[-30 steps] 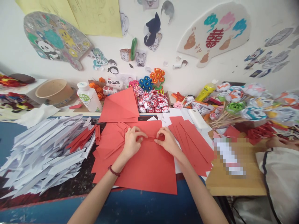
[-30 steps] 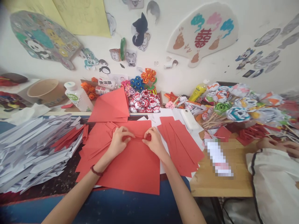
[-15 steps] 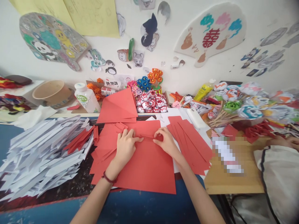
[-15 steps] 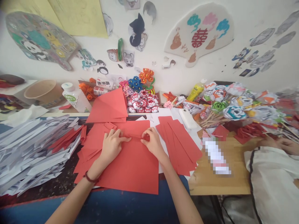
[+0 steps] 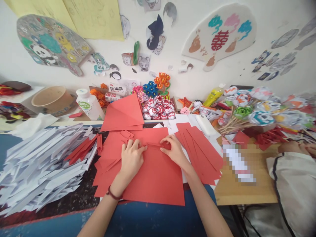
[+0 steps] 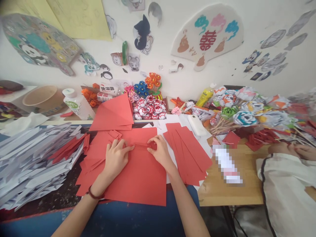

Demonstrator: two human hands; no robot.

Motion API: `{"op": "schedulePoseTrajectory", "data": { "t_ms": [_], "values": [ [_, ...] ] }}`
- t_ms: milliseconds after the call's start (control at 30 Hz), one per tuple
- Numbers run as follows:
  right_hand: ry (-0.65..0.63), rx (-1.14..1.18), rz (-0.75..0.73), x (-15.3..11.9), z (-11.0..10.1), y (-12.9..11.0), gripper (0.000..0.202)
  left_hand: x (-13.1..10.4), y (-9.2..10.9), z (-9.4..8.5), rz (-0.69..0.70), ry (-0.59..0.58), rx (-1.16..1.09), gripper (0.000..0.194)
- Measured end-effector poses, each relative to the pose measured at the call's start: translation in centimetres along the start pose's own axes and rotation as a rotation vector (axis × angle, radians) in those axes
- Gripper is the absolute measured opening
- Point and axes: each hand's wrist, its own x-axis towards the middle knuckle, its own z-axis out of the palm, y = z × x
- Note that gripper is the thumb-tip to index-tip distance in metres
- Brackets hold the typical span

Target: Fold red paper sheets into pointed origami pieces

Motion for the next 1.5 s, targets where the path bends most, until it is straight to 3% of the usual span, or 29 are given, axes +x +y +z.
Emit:
{"op": "schedulePoseTrajectory", "data": {
  "t_ms": [133, 300, 567, 767, 1067, 1267, 1500],
  "values": [
    [0.002, 0.005, -0.014, 0.0, 0.1, 0.1, 0.019, 0.8, 0.4, -0.4, 0.096, 0.040, -0.064, 0.044],
    [0.035, -0.020, -0.052, -0.5, 0.1, -0.1, 0.014, 1.3, 0.9, 0.0, 0.291, -0.036, -0.074, 0.044],
    [0.106, -0.139, -0.082, -0.2, 0.9, -0.3, 0.005, 2.0, 0.6, -0.1, 0.320, -0.081, -0.144, 0.027],
    [0.070, -0.165, -0.050, 0.6, 1.2, -0.1, 0.008, 4.3, -0.1, 1.0, 0.190, -0.132, -0.233, 0.009],
    [0.009, -0.210, -0.169, 0.1, 0.7, -0.1, 0.007, 5.2, -0.2, 0.8, 0.191, -0.166, -0.232, 0.010],
    [-0.026, -0.421, -0.366, -0.3, 0.5, -0.7, 0.019, 4.6, -0.5, -0.2, 0.442, -0.072, -0.049, 0.009],
    [-0.029, -0.825, -0.603, -2.1, 0.2, -1.6, 0.026, 2.8, -1.4, 0.2, 0.728, 0.021, 0.199, 0.015]
  ]
}}
